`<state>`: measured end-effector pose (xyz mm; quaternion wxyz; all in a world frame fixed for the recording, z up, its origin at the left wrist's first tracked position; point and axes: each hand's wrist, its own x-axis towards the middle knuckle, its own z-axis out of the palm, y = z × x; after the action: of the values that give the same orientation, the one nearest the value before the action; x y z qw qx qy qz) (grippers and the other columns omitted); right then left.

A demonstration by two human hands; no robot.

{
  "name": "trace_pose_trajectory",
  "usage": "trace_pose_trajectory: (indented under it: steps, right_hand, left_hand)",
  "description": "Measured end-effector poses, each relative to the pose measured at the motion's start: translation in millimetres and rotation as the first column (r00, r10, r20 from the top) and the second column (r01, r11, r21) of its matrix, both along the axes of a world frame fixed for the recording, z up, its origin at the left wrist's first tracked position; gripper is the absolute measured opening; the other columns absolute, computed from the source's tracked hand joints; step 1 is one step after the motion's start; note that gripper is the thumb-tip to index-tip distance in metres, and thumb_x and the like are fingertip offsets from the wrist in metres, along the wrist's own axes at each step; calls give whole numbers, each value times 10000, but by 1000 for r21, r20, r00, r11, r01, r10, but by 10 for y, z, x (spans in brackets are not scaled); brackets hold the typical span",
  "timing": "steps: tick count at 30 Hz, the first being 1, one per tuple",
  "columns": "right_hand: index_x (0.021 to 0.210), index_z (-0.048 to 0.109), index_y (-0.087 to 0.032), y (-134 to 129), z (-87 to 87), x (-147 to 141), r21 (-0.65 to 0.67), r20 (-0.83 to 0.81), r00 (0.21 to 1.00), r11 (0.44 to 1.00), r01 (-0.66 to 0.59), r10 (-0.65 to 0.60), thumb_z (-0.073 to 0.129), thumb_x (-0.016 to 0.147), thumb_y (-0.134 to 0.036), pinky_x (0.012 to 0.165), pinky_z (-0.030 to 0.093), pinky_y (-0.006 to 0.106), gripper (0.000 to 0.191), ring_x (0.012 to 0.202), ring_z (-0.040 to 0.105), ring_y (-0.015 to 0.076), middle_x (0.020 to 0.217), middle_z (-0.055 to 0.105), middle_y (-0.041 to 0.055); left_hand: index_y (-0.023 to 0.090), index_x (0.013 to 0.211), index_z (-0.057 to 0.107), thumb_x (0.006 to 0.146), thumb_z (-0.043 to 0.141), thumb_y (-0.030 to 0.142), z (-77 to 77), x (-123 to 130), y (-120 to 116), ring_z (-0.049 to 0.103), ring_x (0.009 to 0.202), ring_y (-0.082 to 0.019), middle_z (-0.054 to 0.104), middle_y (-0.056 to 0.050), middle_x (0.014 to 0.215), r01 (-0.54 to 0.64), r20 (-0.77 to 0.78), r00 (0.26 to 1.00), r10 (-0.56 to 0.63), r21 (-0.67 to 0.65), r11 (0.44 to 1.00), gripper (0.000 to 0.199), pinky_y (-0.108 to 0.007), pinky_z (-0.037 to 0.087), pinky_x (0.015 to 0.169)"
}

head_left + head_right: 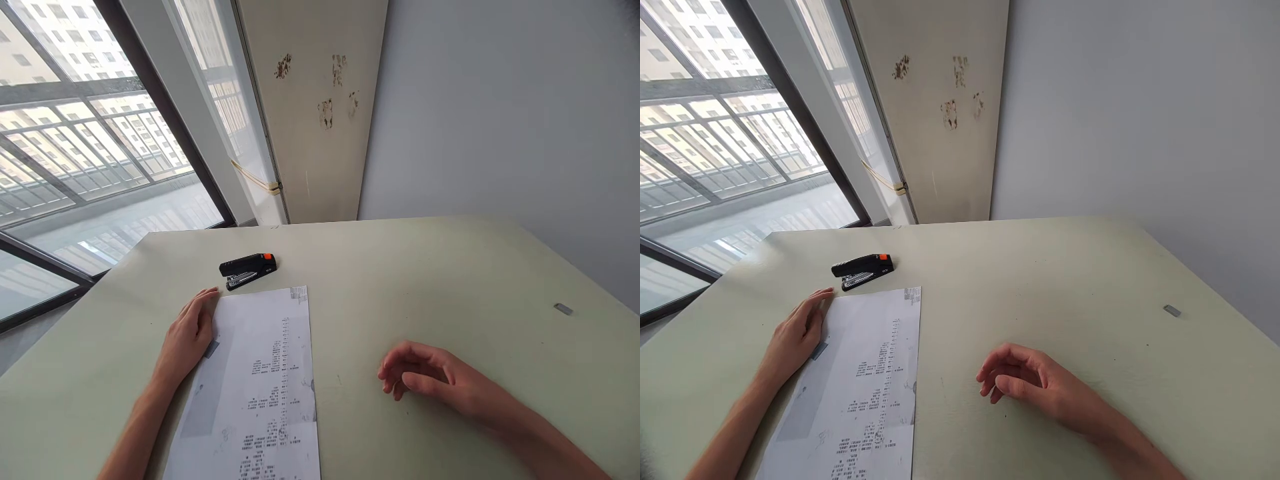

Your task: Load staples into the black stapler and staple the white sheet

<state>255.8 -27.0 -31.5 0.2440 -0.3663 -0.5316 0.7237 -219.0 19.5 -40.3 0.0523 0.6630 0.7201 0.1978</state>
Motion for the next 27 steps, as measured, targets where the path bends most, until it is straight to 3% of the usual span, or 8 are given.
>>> trace_pose_trajectory:
  steps: [15,27]
  right_hand:
    - [1118,762,-235,-2,50,-28,0,-11,1000,1000,16,-16,672,1003,-489,991,543,477,294,1021,705,272,1106,756,96]
    - [1139,742,-221,14,-14,-7,2,6,1000,1000,-8,8,657,1018,-499,1009,537,478,314,1045,696,266,1136,737,104]
  left_hand:
    - [219,1356,589,1034,315,403,-20,7,16,526,1454,-309,586,-83,1548,62,-48,997,-60,31,998,461,-495,399,1235]
    - [221,1343,602,1026,316,411,-53,-22,25,540,1441,-319,606,-84,1528,75,-58,996,-72,56,996,467,-510,423,1219]
